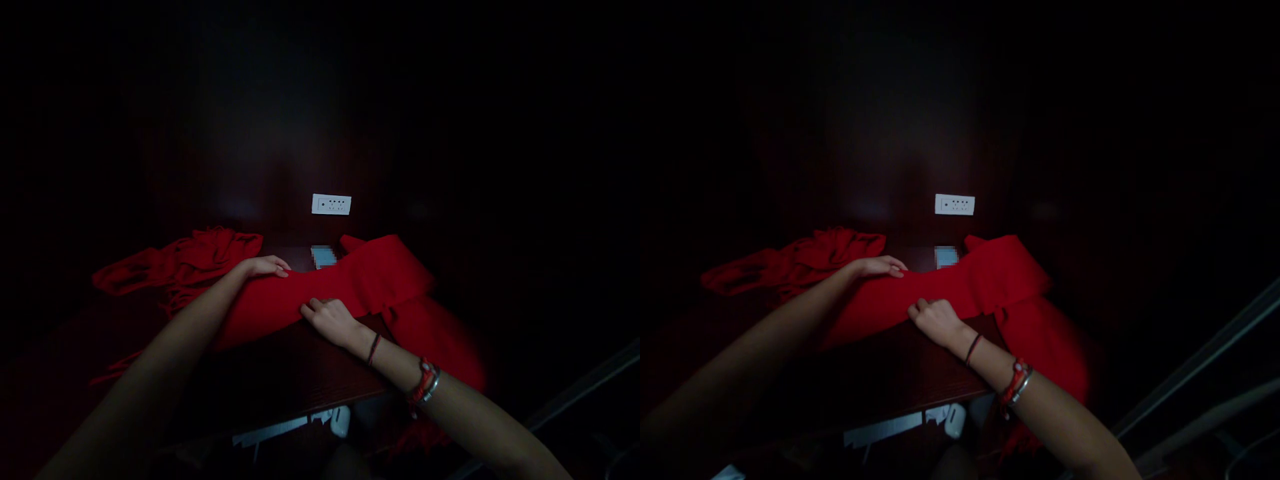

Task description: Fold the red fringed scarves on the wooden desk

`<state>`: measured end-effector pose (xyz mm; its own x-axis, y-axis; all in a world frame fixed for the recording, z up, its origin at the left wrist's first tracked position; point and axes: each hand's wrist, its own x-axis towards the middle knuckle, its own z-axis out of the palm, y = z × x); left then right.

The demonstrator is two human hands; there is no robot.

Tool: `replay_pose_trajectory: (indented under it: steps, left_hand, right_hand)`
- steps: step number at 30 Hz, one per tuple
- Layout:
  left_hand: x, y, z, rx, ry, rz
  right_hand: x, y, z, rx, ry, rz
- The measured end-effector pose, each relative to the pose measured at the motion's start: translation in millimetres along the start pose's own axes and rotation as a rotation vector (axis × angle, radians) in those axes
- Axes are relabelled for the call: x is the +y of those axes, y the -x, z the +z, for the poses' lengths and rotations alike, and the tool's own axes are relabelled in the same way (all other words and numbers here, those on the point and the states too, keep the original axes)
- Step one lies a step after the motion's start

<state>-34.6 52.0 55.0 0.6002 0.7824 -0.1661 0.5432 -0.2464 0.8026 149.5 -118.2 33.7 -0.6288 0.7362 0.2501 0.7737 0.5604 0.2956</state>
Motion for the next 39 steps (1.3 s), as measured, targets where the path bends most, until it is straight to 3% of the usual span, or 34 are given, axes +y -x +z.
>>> replay_pose_trajectory:
  steps: [3, 6, 10, 12, 14, 16, 18, 20, 23, 27, 31, 34, 37, 39]
  left_hand:
    - [18.5, 4.6, -3.1, -0.063, 0.302, 0.089]
    - [48.3, 3.2, -7.8, -0.034, 0.453, 0.213]
    - [107.5, -19.6, -3.8, 0.077, 0.527, 0.390]
    - [141.1, -41.7, 6.4, 0.123, 0.524, 0.460]
    - [173.5, -69.4, 22.0, 0.216, 0.486, 0.519]
    - [202.7, -99.4, 41.9, 0.329, 0.389, 0.553]
    - [226.7, -127.9, 64.4, 0.413, 0.208, 0.549]
    - [242.6, -152.1, 87.2, 0.442, 0.028, 0.533]
    - [245.3, -177.0, 115.0, 0.382, -0.121, 0.519]
    - [215.5, -183.9, 123.6, 0.260, -0.227, 0.438]
    - [184.9, -164.1, 104.3, 0.038, -0.178, 0.287]
    - [175.6, -147.6, 89.8, -0.159, -0.084, 0.184]
    - [169.3, -139.7, 81.4, -0.052, -0.143, 0.190]
    - [159.8, -137.8, 79.0, 0.038, -0.191, 0.252]
  right_hand:
    - [16.1, 7.1, -18.0, 0.190, -0.254, 0.224]
    - [42.5, 14.5, -41.3, 0.371, -0.674, 0.416]
    - [87.8, 32.6, -68.5, 0.507, -1.275, 0.604]
    - [112.6, 47.2, -75.8, 0.614, -1.407, 0.670]
    - [137.2, 63.9, -77.5, 0.706, -1.368, 0.785]
    - [159.8, 79.8, -74.3, 0.733, -1.175, 0.962]
    - [178.0, 92.1, -67.6, 0.644, -0.863, 1.132]
    - [189.6, 99.3, -58.3, 0.451, -0.503, 1.228]
    - [193.8, 100.7, -41.8, 0.122, -0.119, 1.229]
    - [186.6, 94.0, -25.7, -0.117, 0.006, 1.188]
    - [179.9, 91.5, -25.8, -0.082, 0.086, 1.056]
    - [170.8, 95.1, -30.7, -0.004, -0.009, 0.779]
    - [152.3, 98.8, -29.7, -0.005, -0.097, 0.422]
    - [136.9, 98.0, -24.0, -0.062, -0.097, 0.315]
